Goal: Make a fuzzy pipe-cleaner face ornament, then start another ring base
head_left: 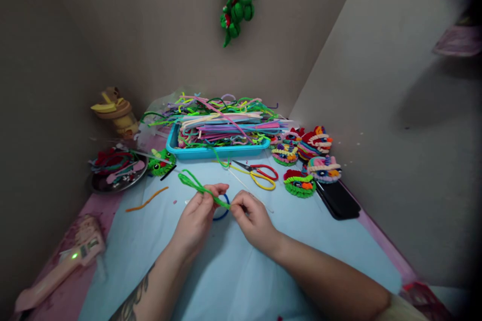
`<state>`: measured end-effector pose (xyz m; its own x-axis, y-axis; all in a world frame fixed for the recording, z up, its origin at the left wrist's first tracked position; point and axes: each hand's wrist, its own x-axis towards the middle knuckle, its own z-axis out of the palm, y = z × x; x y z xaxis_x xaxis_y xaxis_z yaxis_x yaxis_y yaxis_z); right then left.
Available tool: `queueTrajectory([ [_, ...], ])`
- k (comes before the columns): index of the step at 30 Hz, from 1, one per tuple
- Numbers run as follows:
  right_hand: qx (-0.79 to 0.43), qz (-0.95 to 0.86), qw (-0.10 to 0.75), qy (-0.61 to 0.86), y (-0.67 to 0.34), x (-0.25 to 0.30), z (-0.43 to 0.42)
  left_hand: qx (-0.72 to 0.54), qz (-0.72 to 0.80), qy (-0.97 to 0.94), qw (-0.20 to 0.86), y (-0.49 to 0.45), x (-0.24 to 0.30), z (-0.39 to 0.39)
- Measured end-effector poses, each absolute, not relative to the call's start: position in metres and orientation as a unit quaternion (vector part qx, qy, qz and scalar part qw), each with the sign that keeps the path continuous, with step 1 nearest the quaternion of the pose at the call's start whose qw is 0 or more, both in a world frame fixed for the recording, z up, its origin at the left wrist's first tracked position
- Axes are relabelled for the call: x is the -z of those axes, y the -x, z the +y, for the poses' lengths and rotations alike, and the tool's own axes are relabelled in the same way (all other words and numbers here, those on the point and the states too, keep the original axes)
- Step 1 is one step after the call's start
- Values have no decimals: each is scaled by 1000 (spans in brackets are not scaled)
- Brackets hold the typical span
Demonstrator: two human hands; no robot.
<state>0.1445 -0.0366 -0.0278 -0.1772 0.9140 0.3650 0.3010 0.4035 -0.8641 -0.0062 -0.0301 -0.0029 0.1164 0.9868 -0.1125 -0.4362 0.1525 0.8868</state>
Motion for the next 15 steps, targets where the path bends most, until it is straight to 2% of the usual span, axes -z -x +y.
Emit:
queueTrajectory([
  [9, -400, -662, 448, 449, -144, 29, -37, -624, 338, -310, 632, 12, 1, -26],
  [15, -349, -726, 435, 403, -144, 26, -37, -632, 319, -286, 646, 11, -1, -28],
])
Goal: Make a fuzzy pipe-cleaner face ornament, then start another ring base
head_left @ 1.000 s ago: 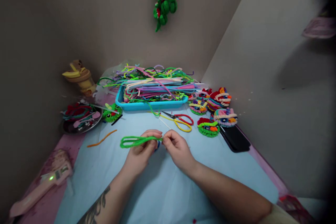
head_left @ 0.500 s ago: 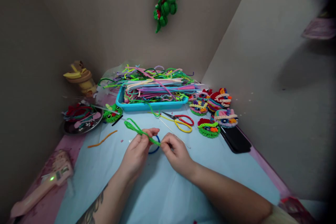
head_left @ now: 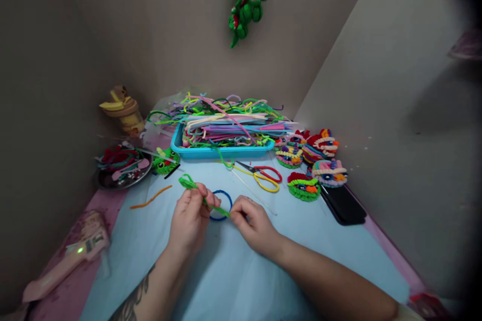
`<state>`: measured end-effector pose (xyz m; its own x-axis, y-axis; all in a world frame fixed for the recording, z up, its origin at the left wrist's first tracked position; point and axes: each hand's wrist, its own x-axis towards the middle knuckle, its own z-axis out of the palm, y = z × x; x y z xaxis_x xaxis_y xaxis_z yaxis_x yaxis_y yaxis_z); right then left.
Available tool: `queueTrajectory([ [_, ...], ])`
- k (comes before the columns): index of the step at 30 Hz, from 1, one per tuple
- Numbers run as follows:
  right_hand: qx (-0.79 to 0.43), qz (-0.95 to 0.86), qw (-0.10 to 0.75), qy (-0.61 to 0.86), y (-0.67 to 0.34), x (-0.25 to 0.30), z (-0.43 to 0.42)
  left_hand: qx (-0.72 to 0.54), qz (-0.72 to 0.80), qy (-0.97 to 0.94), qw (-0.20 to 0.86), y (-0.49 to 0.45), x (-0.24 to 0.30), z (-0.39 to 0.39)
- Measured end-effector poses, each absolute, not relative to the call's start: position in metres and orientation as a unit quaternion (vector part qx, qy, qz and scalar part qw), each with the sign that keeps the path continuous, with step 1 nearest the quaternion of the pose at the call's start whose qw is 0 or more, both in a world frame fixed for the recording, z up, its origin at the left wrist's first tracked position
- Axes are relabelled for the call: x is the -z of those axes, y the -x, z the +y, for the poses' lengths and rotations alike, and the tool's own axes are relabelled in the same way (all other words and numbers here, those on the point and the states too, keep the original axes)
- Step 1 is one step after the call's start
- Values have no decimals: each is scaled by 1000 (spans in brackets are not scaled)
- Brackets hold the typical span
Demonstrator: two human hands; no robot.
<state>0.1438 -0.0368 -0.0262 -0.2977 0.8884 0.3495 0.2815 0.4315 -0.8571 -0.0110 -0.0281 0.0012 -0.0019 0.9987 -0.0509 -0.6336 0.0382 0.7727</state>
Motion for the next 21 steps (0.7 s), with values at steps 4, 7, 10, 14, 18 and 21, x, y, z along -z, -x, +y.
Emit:
queueTrajectory([
  [4, -350, -725, 428, 411, -144, 27, -37, -645, 306, -232, 660, 14, -6, -25],
  [7, -361, -722, 422, 412, -144, 27, -38, -663, 287, -197, 663, 18, -10, -20],
  [10, -373, -721, 416, 410, -144, 27, -39, -672, 283, -199, 655, 22, -11, -17],
  [14, -362, -733, 414, 401, -144, 26, -40, -688, 313, -240, 609, 27, -5, -14],
  [18, -330, -760, 413, 378, -145, 25, -41, -700, 351, -235, 576, 31, -1, -13],
  [21, -313, -772, 413, 367, -145, 24, -42, -699, 359, -205, 584, 30, -5, -13],
])
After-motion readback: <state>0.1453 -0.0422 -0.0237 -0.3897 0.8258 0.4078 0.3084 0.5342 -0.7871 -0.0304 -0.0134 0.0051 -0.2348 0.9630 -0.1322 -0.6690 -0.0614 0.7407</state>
